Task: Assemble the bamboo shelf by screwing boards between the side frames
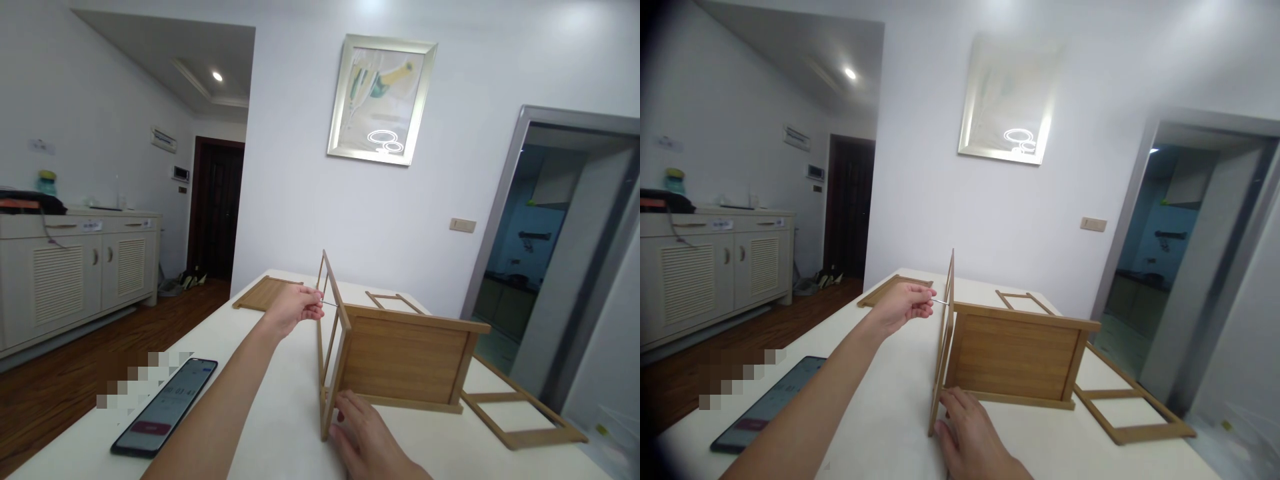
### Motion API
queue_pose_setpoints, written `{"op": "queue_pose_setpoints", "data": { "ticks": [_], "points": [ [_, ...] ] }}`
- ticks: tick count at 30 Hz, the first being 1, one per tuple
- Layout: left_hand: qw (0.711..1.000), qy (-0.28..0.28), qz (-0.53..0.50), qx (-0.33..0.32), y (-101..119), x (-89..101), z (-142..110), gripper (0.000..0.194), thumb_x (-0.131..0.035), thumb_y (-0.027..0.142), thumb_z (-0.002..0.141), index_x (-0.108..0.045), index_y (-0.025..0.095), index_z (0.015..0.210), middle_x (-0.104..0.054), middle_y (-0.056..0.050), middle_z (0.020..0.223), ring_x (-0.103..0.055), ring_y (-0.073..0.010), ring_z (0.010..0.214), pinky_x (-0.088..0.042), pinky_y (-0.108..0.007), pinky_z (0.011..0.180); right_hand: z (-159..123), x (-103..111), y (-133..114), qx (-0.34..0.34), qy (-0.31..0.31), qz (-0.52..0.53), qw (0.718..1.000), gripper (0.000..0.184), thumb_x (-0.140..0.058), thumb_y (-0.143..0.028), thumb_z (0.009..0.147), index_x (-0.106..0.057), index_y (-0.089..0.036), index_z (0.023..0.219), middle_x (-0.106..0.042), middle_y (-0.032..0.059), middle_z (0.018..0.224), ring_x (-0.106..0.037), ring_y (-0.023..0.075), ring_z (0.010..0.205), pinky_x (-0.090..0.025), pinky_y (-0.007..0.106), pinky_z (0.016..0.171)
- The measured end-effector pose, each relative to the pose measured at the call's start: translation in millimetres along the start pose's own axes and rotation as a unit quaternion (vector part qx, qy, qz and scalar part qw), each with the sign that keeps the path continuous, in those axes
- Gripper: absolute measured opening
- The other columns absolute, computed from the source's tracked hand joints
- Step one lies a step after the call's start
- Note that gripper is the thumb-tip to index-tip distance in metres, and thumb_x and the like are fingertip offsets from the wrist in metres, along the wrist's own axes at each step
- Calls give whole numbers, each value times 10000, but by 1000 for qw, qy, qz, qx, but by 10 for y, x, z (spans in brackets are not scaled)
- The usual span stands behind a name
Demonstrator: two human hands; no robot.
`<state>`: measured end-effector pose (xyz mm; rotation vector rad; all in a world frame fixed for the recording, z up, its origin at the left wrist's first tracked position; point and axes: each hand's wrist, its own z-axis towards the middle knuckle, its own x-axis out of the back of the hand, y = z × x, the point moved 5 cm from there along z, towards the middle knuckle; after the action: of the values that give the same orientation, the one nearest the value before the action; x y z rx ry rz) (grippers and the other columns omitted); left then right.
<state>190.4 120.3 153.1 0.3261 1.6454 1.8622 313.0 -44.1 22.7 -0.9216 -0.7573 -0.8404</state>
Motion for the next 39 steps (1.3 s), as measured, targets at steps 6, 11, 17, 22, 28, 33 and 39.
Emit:
{"op": "queue_pose_setpoints", "data": {
  "ticks": [6, 11, 17, 22, 28, 33, 39],
  "points": [
    [998, -20, -48, 23, -54, 5, 22, 39, -651, 96, 796, -649, 71, 766, -674, -71, 661, -646, -92, 545, -560, -191, 578, -18, 5, 1, -7, -6, -7, 1000, 316, -502, -253, 890, -569, -186, 1192, -643, 132, 1099, -602, 253, 1051, -484, 379, 940],
    [999, -19, -27, 22, -53, 2, 11, 41, -669, 74, 757, -636, 84, 780, -685, -77, 633, -659, -121, 535, -568, -220, 558, -28, -4, 28, -10, 1, -8, 1000, 335, -498, -279, 903, -566, -193, 1220, -645, 137, 1109, -595, 261, 1083, -477, 389, 964],
    [999, 2, 31, 4, 45, -17, -55, 117, -676, 94, 758, -639, 88, 869, -706, -74, 641, -670, -133, 543, -573, -241, 568, -31, -33, 63, -5, 6, -12, 1000, 336, -499, -262, 899, -563, -193, 1222, -647, 137, 1116, -602, 256, 1081, -484, 386, 958],
    [996, 6, 86, -12, 99, -10, -83, 90, -699, 141, 756, -637, 96, 803, -731, -92, 687, -687, -138, 575, -580, -250, 599, -35, -58, 102, -1, 0, -27, 1000, 348, -498, -288, 905, -565, -169, 1226, -646, 160, 1137, -584, 270, 1126, -475, 406, 976],
    [998, -24, 51, 18, 22, 11, -43, 149, -743, 205, 743, -655, 87, 761, -742, -109, 728, -689, -129, 596, -580, -243, 633, -13, -51, 80, 5, -3, -30, 1000, 345, -485, -288, 915, -563, -168, 1229, -650, 152, 1117, -594, 255, 1092, -482, 384, 957],
    [997, -15, 73, 1, 36, 12, -42, 89, -712, 146, 750, -646, 93, 779, -738, -95, 696, -697, -139, 603, -582, -253, 632, -11, -54, 71, 5, -10, -25, 1000, 337, -463, -277, 926, -554, -171, 1233, -646, 146, 1106, -602, 245, 1057, -488, 376, 933],
    [994, 6, 108, -34, 81, -6, -69, 90, -712, 112, 736, -631, 116, 774, -732, -78, 671, -700, -151, 610, -572, -253, 601, -24, -51, 82, 0, -4, -12, 1000, 307, -486, -314, 929, -574, -198, 1199, -650, 127, 1105, -597, 247, 1074, -474, 378, 954]
  ]
}}
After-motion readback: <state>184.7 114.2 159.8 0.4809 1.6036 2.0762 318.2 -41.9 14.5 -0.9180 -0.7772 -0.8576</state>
